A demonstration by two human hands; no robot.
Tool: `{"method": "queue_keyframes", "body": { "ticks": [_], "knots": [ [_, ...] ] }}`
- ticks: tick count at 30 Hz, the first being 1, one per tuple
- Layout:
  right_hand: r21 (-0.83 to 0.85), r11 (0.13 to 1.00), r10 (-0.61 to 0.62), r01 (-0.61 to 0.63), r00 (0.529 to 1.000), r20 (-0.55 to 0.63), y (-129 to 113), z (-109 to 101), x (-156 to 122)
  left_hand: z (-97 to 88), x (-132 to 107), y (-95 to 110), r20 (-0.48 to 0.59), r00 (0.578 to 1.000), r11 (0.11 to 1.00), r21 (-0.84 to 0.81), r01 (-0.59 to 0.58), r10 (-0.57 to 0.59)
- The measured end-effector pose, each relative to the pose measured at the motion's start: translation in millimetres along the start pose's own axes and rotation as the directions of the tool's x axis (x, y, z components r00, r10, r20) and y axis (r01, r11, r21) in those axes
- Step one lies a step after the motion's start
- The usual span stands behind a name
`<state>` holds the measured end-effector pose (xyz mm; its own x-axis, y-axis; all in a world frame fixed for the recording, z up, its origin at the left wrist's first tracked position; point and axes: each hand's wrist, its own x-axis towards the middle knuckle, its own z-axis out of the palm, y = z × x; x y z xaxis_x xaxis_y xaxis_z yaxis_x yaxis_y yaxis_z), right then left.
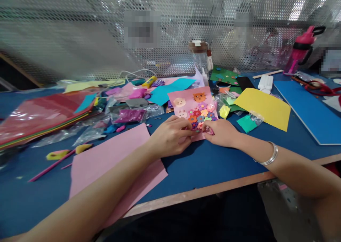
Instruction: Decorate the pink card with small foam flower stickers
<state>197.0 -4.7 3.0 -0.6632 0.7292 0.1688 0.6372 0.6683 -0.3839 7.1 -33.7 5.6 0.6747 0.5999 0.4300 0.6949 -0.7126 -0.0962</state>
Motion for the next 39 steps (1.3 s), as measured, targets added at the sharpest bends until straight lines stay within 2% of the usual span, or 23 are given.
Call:
{"method": "queue_keyframes", "body": {
  "ticks": [4, 7, 9, 12, 14, 16, 20, 23, 27, 30, 35, 39],
  "knots": [
    [0.001, 1.000, 0.004, -0.004, 1.000, -0.003, 0, 1, 0, -0.3, 0, 1, 0.017, 1.000, 1.000, 0.011, -0.002, 0.002],
    [0.010, 1.000, 0.000, 0.000, 1.000, -0.009, -1, 0, -1, 0.5, 1, 2, -0.031, 0.999, 0.999, -0.031, 0.042, -0.042],
    [0.020, 1.000, 0.000, 0.000, 1.000, -0.013, 0, 0, -1, 2.3, 2, 3, -0.043, 0.994, 0.993, -0.066, 0.100, -0.103],
    [0.034, 0.999, 0.013, -0.012, 1.000, -0.022, 0, 0, -1, 7.5, 4, 5, 0.027, 0.971, 0.968, -0.077, 0.239, -0.237],
    [0.012, 1.000, 0.023, -0.023, 0.999, -0.029, 0, 0, 0, 11.4, 5, 7, 0.076, 0.942, 0.944, -0.031, 0.329, -0.326],
    [-0.069, 0.997, 0.027, -0.029, 0.999, -0.034, -2, 1, 0, 14.3, 6, 9, 0.093, 0.927, 0.932, 0.037, 0.361, -0.363],
    [-0.381, 0.924, 0.013, -0.012, 1.000, 0.000, -6, 1, 0, 15.6, 7, 10, 0.108, 0.922, 0.925, 0.126, 0.359, -0.373],
    [-0.512, 0.857, -0.037, 0.060, 0.998, 0.056, -9, 1, 2, 15.2, 7, 8, 0.124, 0.916, 0.921, 0.132, 0.366, -0.382],
    [-0.525, 0.835, -0.121, 0.165, 0.986, 0.118, -8, 0, 4, 16.2, 7, 4, 0.142, 0.918, 0.928, 0.080, 0.363, -0.372],
    [-0.516, 0.833, -0.156, 0.200, 0.979, 0.129, -5, 0, 4, 17.4, 8, 2, 0.150, 0.924, 0.936, 0.017, 0.353, -0.351],
    [-0.452, 0.870, -0.173, 0.197, 0.980, 0.095, 0, 0, 4, 18.5, 9, 0, 0.144, 0.932, 0.935, -0.072, 0.346, -0.334],
    [-0.381, 0.915, -0.124, 0.129, 0.992, 0.038, 2, 1, 3, 18.0, 8, -1, 0.152, 0.928, 0.927, -0.114, 0.358, -0.340]
  ]
}}
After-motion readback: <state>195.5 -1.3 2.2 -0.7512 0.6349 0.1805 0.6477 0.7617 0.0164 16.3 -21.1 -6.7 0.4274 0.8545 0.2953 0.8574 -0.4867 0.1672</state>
